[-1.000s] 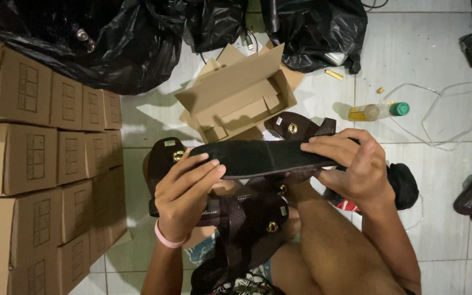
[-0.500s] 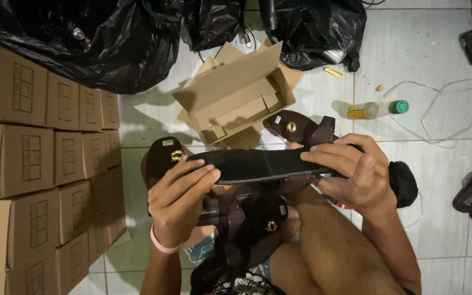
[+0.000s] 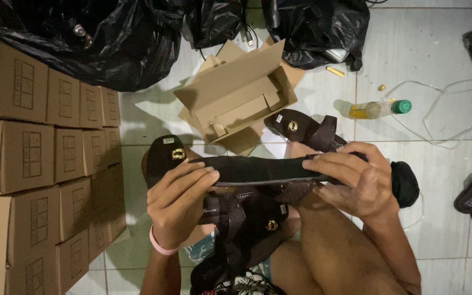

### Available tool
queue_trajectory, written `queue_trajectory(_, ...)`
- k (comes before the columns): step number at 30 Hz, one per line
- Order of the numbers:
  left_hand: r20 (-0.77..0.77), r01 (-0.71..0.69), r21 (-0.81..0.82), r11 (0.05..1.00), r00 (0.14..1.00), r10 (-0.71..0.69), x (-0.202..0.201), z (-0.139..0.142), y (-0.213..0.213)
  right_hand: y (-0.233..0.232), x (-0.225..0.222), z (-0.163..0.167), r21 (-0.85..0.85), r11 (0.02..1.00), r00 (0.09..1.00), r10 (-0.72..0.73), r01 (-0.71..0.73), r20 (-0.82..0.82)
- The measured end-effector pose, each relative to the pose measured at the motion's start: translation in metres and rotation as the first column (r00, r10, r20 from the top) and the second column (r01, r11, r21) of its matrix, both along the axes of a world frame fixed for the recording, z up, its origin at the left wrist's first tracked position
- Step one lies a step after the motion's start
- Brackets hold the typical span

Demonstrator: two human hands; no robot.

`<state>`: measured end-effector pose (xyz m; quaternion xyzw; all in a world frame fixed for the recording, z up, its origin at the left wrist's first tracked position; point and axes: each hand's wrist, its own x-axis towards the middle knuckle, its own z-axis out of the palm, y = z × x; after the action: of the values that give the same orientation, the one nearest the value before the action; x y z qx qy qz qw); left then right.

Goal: The person sits on the floor and wipes a brown sandal with a black cloth, turning it over to clean the straps and sole. After wiping, the person places the sandal into a cardboard box and closes the box.

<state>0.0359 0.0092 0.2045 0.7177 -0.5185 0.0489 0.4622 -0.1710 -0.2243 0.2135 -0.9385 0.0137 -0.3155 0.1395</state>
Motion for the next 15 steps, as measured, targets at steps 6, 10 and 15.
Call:
queue_trajectory(6,-0.014,-0.001,-0.007,1.0,1.0,0.001,-0.002,-0.002,0.001,-0.001,-0.002,-0.001,0.036,0.999,0.999,0.038,-0.038,0.003)
queue_trajectory(10,-0.022,0.005,-0.009,1.0,1.0,-0.005,-0.002,0.0,0.003,0.0,-0.004,0.0,0.066,0.997,0.999,0.046,-0.045,-0.008)
queue_trajectory(15,-0.12,0.001,0.068,0.998,0.993,0.007,-0.007,0.011,-0.003,0.0,-0.004,0.0,0.066,0.996,0.998,0.067,-0.066,-0.018)
